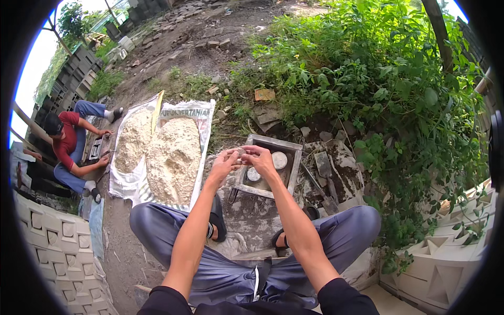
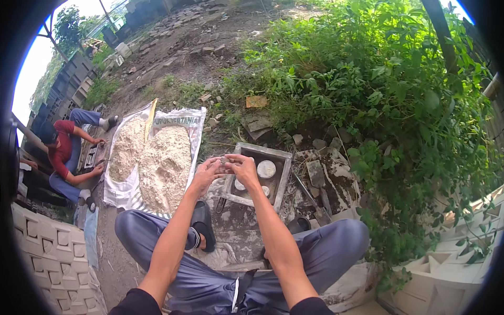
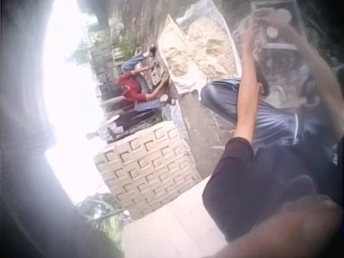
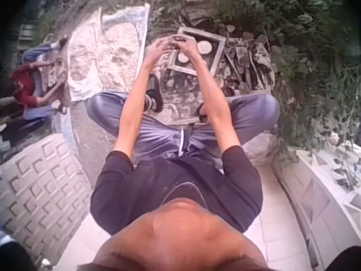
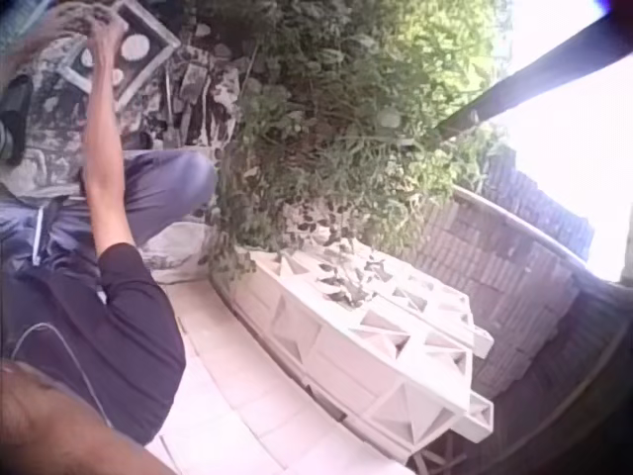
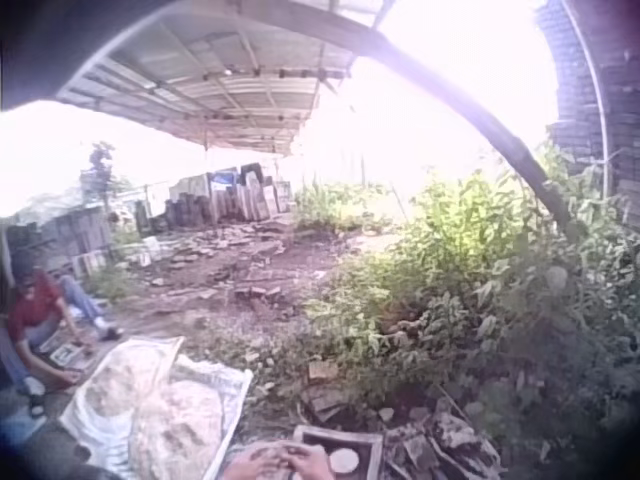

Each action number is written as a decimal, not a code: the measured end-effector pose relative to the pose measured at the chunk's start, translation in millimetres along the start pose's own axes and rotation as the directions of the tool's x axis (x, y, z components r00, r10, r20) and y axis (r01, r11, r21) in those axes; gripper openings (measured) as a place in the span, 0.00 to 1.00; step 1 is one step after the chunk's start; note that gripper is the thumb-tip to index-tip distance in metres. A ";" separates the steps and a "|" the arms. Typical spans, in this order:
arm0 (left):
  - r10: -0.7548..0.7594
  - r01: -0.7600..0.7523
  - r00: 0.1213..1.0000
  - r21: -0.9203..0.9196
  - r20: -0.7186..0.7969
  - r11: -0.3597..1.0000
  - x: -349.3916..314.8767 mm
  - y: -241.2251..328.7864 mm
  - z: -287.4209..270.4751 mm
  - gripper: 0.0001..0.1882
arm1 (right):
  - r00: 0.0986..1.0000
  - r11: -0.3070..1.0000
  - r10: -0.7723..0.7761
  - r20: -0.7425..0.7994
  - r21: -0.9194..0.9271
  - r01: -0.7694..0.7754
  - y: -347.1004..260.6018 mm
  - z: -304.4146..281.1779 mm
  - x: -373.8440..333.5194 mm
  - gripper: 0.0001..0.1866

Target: The person loosens a metal mold by tapping around it with a metal tool, lifts off the outer mold frame, brushes the molded block by hand, and places the frame back onto the base.

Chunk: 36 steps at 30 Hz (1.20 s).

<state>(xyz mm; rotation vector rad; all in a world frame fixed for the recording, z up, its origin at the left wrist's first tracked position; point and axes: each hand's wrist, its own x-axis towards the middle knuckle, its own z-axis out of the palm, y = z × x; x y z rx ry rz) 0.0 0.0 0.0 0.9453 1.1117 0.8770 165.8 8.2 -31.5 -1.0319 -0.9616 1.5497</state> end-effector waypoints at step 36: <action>-0.325 0.318 0.689 -0.132 -0.648 0.939 14.2 -320.1 -113.2 0.08 | 0.524 0.422 0.805 -0.280 0.890 -0.173 245.7 108.2 -47.5 0.13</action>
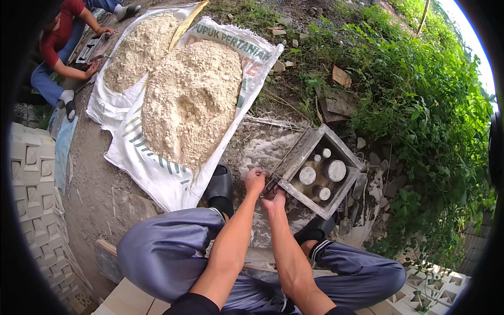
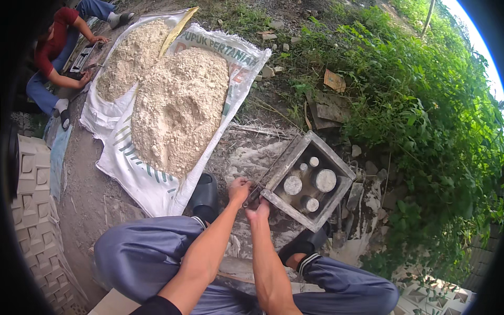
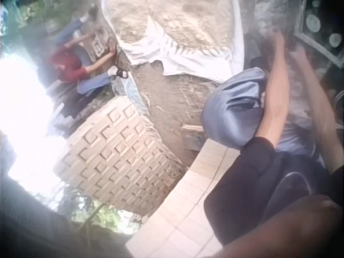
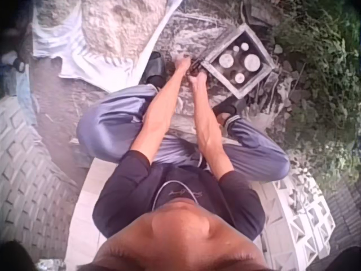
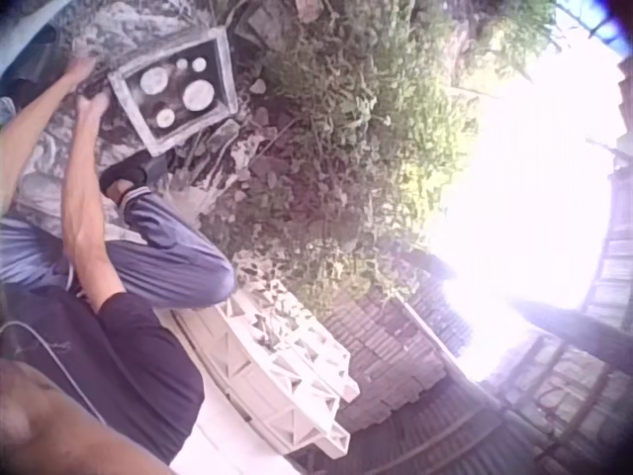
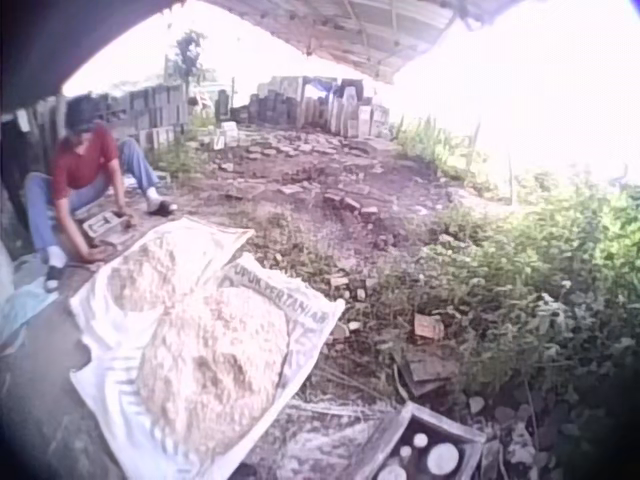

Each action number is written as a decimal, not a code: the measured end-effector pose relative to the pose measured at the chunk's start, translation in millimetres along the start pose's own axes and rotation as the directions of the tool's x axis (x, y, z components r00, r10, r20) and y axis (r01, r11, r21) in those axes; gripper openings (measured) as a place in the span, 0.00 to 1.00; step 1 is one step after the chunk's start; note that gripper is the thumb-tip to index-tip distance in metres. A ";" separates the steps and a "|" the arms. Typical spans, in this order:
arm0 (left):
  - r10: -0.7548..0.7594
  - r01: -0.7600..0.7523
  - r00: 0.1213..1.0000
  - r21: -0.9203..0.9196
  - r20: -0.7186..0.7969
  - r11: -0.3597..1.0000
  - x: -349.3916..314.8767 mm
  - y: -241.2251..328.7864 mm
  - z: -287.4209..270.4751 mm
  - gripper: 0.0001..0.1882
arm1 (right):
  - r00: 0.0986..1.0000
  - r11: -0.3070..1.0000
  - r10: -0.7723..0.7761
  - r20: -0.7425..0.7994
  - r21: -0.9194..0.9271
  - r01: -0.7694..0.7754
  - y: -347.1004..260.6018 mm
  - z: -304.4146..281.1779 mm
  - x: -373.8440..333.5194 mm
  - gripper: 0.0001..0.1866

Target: The person loosens a metal mold by tapping around it with a metal tool, lifts off the outer mold frame, brushes the molded block by hand, and places the frame back onto the base.

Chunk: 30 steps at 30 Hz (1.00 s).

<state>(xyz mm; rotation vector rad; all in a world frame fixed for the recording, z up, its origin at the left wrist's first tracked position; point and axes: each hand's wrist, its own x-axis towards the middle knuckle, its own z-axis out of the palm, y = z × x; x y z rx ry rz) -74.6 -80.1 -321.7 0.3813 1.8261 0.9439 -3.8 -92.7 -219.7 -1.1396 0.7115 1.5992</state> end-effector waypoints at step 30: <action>-0.154 -0.119 0.913 0.609 0.377 0.784 -29.2 144.5 34.5 0.41 | 0.996 0.991 0.010 -0.083 0.131 0.001 -33.8 -41.3 75.6 0.18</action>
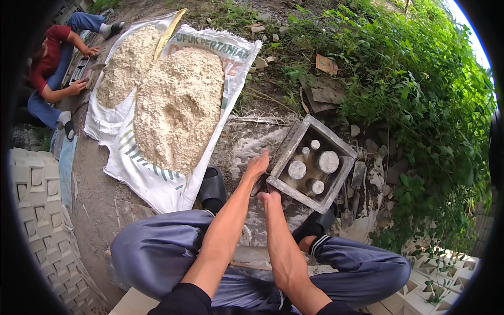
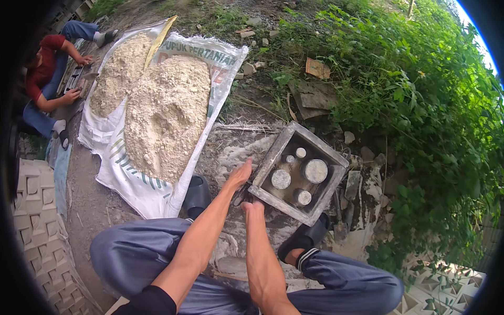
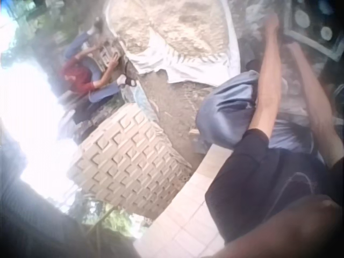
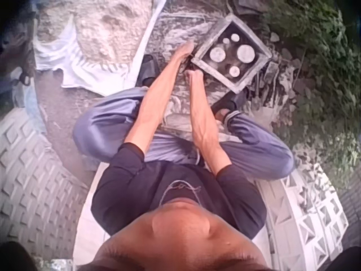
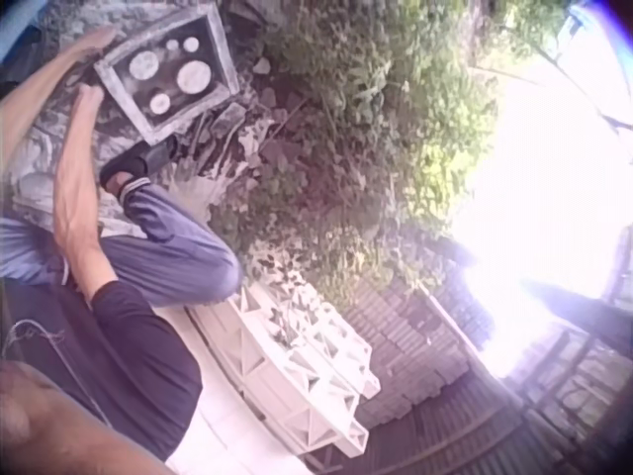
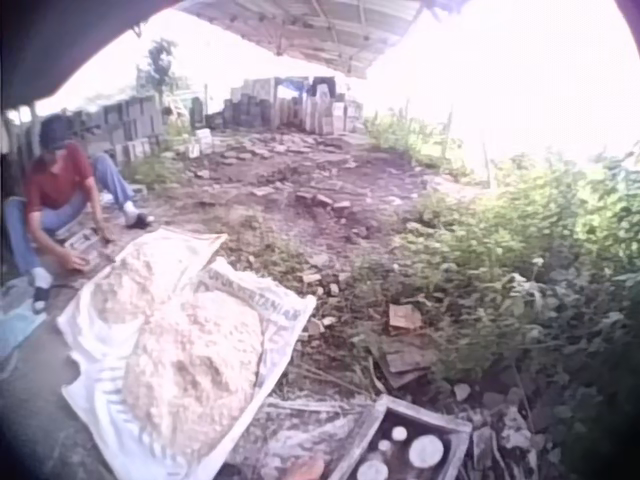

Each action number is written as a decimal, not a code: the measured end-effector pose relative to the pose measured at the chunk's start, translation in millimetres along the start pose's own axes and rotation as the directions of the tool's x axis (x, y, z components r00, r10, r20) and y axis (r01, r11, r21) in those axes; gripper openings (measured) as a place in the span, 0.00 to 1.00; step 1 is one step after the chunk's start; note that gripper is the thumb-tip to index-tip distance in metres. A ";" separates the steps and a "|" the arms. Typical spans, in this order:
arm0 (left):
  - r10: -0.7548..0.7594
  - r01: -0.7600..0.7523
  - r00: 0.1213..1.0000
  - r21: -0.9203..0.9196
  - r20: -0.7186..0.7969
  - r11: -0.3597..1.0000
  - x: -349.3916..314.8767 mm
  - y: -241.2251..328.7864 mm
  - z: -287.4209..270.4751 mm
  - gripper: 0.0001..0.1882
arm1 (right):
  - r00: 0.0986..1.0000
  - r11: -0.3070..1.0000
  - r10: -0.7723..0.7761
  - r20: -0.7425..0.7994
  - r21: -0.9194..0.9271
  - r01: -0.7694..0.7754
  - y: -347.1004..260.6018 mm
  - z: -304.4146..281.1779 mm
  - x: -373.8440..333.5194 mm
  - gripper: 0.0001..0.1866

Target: The person loosens a metal mold by tapping around it with a metal tool, lifts off the outer mold frame, brushes the molded block by hand, and places the frame back onto the base.

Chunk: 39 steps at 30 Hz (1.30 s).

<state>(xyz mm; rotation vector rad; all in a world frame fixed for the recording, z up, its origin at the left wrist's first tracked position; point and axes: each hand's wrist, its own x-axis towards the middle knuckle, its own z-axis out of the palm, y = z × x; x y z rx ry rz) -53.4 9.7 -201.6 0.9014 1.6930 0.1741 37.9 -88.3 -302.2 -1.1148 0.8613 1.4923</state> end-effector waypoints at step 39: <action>0.247 -0.301 0.921 -0.147 -0.302 0.942 -35.8 26.0 -3.3 0.24 | 0.463 0.316 -0.874 -0.147 -0.897 0.310 -53.4 5.4 -148.5 0.13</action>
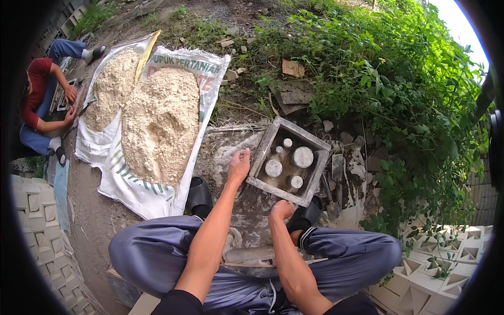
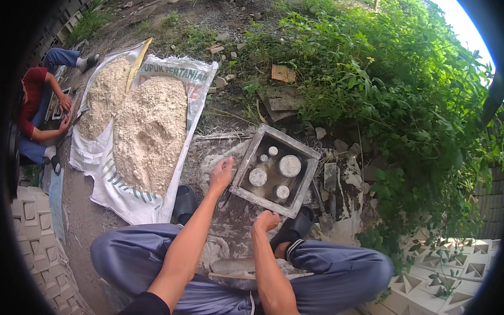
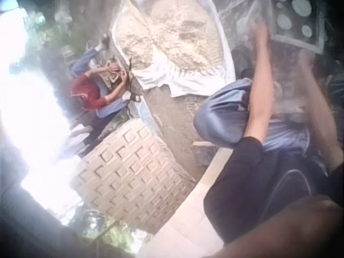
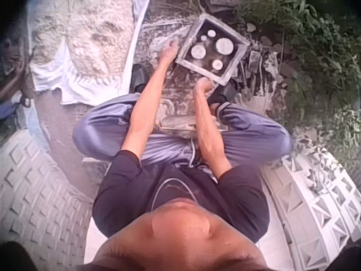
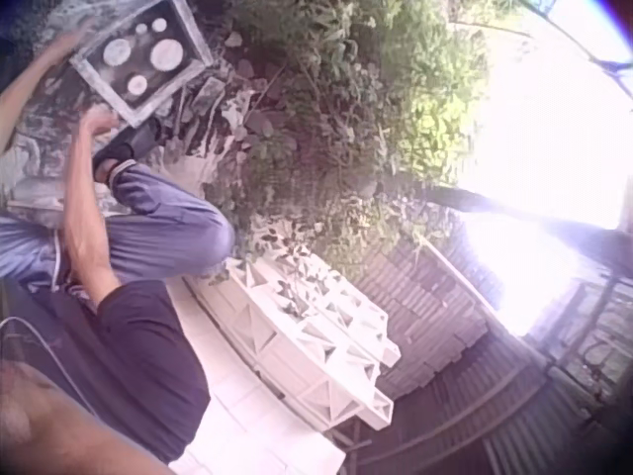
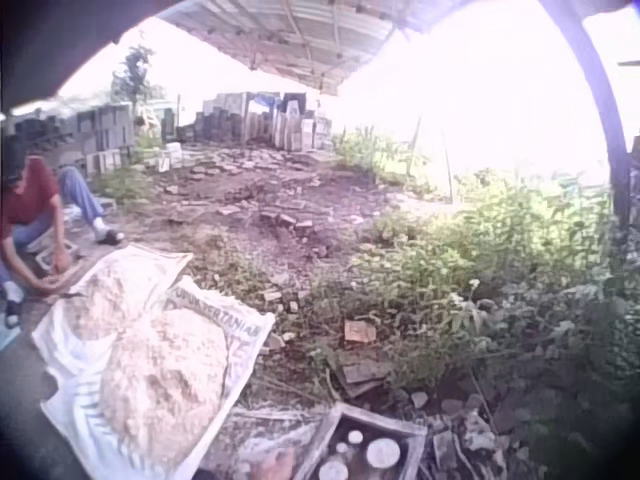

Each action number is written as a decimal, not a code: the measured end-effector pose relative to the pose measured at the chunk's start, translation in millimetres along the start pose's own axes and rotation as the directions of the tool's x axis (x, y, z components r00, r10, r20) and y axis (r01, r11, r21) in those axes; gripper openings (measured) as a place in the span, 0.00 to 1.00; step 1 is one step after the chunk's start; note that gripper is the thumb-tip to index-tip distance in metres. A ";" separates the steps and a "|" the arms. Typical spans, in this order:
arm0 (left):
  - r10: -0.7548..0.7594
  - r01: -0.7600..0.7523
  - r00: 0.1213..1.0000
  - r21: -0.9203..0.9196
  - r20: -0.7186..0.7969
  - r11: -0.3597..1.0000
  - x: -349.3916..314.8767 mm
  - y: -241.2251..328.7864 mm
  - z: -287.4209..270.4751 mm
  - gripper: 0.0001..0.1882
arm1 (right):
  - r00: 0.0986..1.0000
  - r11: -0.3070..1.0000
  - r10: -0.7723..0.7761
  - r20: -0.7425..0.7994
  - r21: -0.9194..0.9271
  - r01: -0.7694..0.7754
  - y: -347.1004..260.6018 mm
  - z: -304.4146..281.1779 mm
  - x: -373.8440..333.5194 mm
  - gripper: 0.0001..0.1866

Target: The person loosens a metal mold by tapping around it with a metal tool, lifts off the outer mold frame, brushes the molded block by hand, and places the frame back onto the base.

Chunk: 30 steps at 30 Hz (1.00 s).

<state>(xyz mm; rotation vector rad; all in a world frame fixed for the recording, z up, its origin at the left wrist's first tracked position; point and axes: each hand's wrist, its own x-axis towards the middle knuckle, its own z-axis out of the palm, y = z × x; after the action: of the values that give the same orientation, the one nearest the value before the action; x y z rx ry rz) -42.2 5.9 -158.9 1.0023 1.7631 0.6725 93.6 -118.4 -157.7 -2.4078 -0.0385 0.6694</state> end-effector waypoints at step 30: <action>0.375 -0.390 0.920 0.220 0.111 0.894 -1.2 21.6 46.2 0.29 | 0.834 0.918 -0.395 0.386 0.121 0.379 -20.1 -41.0 127.6 0.32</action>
<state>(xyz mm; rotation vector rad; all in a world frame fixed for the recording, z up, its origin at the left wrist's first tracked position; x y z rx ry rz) 7.8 16.0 -158.9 1.5484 1.6269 0.6682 226.8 -101.8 -176.5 -2.0888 -0.6639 0.9443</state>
